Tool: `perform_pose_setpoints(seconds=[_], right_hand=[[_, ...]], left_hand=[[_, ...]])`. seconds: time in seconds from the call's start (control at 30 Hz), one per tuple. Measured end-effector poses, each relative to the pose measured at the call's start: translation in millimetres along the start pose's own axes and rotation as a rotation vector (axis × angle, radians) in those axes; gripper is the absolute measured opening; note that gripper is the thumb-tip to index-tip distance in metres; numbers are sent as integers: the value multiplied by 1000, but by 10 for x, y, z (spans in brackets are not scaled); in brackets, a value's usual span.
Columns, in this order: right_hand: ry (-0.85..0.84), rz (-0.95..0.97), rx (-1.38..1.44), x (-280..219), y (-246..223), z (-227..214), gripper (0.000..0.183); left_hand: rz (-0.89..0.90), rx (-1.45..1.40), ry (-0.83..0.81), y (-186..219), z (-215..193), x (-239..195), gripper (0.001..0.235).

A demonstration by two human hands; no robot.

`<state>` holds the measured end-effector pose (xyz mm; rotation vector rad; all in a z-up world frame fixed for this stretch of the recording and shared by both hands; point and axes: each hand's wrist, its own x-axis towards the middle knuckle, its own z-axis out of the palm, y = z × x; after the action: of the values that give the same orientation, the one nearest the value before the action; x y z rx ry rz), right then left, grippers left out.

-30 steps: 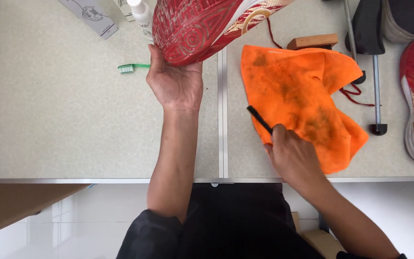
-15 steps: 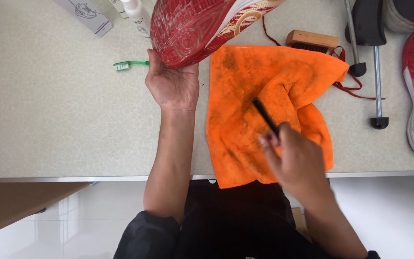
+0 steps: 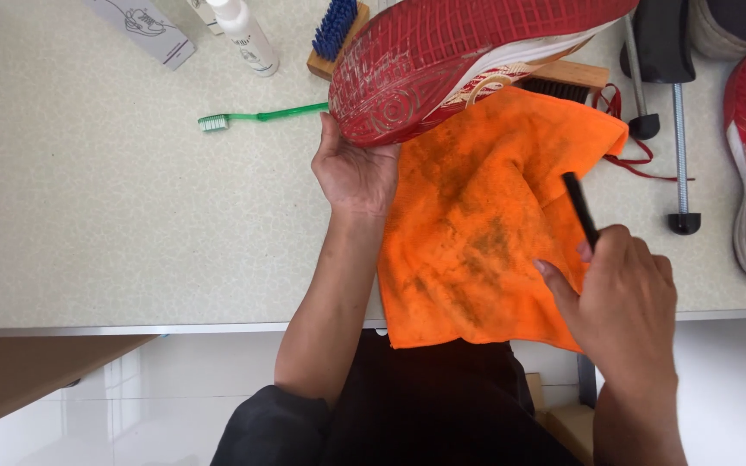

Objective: The person scrubs the red sole of a sneaker using a black brush to remove dirt. They wipe the brush on an orange cloth and continue scrubbing different sections of the sole.

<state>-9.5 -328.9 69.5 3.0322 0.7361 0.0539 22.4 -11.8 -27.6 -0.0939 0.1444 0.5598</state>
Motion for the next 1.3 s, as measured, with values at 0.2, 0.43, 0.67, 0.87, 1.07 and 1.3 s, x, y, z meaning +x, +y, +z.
perform_pose_setpoints(seconds=[0.2,0.43,0.67,0.87,1.07,1.3], right_hand=[[-26,-368,120,459,-1151,142,40],[-6,-589,203,715,-1344,432,31],[22,-49,243,1006,-360,-32,40],[-129,75,232,1461,40,424,51],[117,-55,311,1707,127,581,51],[346,-27,254,1591,158,294,54]], left_hand=[[91,16,-143,313,77,201,37],[199,-26,-65,660,392,132,39],[147,35,-112,654,163,89,38],[73,10,-10,380,-8,-299,35],[64,-22,54,334,-21,-273,36],[109,-5,18,365,68,-134,33]])
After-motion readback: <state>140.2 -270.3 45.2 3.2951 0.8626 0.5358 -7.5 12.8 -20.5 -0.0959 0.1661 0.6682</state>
